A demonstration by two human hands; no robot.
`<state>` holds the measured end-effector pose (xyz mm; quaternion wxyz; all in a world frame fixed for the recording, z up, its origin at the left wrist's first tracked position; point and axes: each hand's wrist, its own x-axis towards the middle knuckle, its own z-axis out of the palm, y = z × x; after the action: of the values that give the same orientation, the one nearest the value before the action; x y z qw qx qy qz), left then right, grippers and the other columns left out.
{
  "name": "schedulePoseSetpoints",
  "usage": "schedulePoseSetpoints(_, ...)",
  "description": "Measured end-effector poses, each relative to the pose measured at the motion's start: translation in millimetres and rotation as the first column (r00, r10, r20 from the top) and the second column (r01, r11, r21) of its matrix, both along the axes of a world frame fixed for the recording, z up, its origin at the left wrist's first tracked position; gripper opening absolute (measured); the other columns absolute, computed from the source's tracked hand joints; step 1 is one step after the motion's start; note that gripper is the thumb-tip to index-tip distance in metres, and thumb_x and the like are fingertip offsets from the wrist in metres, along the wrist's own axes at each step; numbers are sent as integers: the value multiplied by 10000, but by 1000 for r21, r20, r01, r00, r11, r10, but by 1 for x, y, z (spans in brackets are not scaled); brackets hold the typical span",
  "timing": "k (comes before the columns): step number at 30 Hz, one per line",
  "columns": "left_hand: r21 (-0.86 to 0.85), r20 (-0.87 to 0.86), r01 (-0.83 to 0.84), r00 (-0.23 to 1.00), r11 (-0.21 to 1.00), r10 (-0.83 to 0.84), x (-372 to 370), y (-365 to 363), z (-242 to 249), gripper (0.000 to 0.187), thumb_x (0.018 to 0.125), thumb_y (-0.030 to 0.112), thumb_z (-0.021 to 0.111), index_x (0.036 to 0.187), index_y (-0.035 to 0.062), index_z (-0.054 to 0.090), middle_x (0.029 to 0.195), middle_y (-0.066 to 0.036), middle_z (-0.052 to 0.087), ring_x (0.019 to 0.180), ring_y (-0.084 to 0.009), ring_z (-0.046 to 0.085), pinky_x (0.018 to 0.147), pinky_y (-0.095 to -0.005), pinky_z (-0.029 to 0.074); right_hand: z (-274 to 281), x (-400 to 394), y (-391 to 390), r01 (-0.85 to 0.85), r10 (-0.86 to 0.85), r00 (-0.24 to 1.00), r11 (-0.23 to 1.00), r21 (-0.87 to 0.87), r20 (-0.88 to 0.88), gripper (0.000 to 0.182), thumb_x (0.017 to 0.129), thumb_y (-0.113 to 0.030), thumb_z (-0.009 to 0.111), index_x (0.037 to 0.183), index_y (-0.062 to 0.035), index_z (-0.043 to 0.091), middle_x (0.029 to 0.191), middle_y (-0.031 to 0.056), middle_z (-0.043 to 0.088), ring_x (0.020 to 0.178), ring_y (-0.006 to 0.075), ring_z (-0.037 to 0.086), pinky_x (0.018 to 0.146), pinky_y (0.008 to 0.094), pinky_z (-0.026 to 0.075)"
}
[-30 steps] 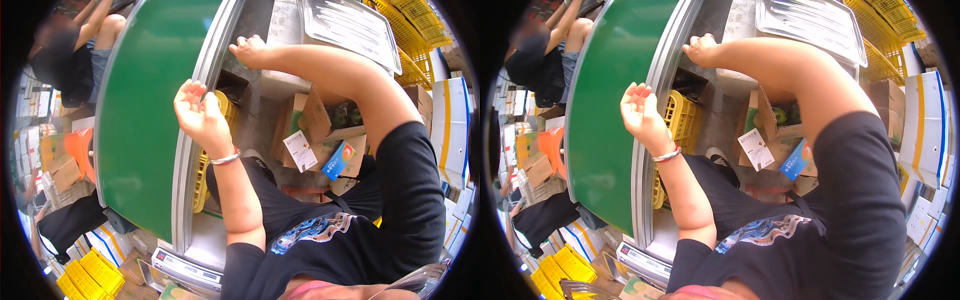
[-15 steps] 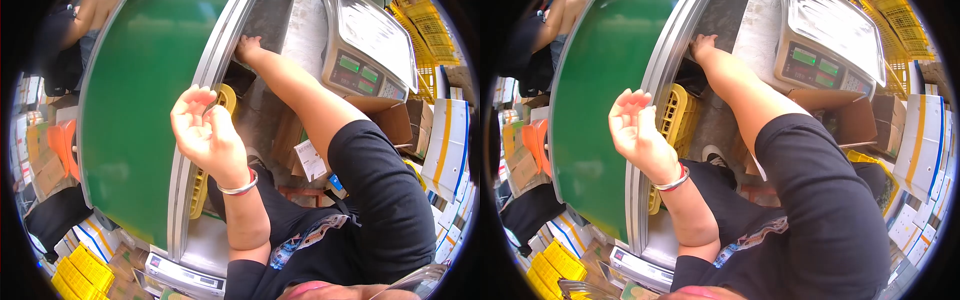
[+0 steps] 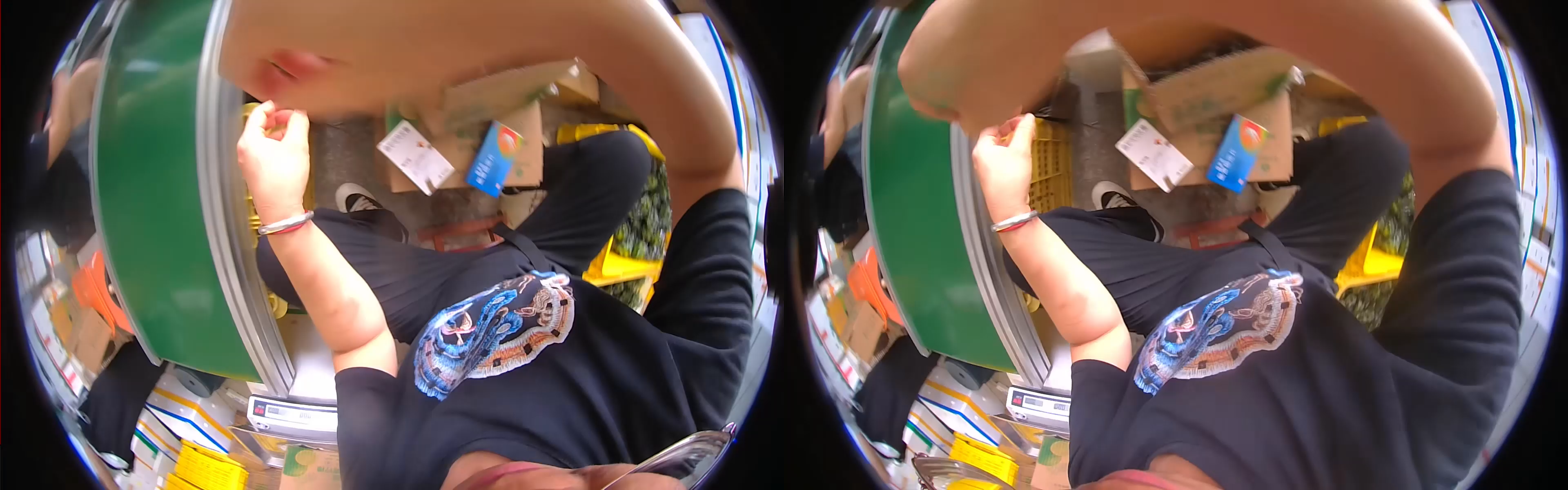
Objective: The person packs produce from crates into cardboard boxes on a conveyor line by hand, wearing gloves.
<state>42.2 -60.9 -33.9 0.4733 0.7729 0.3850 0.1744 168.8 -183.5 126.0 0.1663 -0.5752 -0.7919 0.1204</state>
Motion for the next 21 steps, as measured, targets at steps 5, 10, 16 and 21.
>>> schedulePoseSetpoints(5,270,-535,427,812,863,-235,3,-83,-47,769,722,565,688,1147,-50,511,948,-219,631,899,-368,632,796,-444,493,-80,-2,-165,665,-661,733,643,-380,164,92,744,-79,609,825,-72,653,708,115,636,747,294,643,671,391,504)
schedulePoseSetpoints(10,232,-655,326,749,917,-100,3,-152,-61,1039,674,600,696,1372,-37,263,1132,-265,532,958,-421,594,827,-484,477,-217,-9,-243,629,-510,750,747,-215,422,730,624,-148,730,1305,-216,473,1367,101,407,1225,296,419,859,411,471)
schedulePoseSetpoints(16,227,-507,111,861,968,21,8,-160,-67,1017,616,322,782,1416,54,215,1188,-226,465,1092,-406,501,907,-474,434,-259,0,-232,572,-466,799,783,-243,382,641,648,-374,700,1249,-228,532,1238,58,512,1214,296,419,998,509,363)
schedulePoseSetpoints(21,154,-290,98,956,983,-50,-16,-144,-44,1004,586,206,798,1393,32,228,1199,-235,443,1063,-413,525,916,-454,453,-153,-19,-219,481,-486,874,866,-141,-3,581,607,-67,665,1171,-150,556,1178,99,509,1167,333,447,964,446,402)
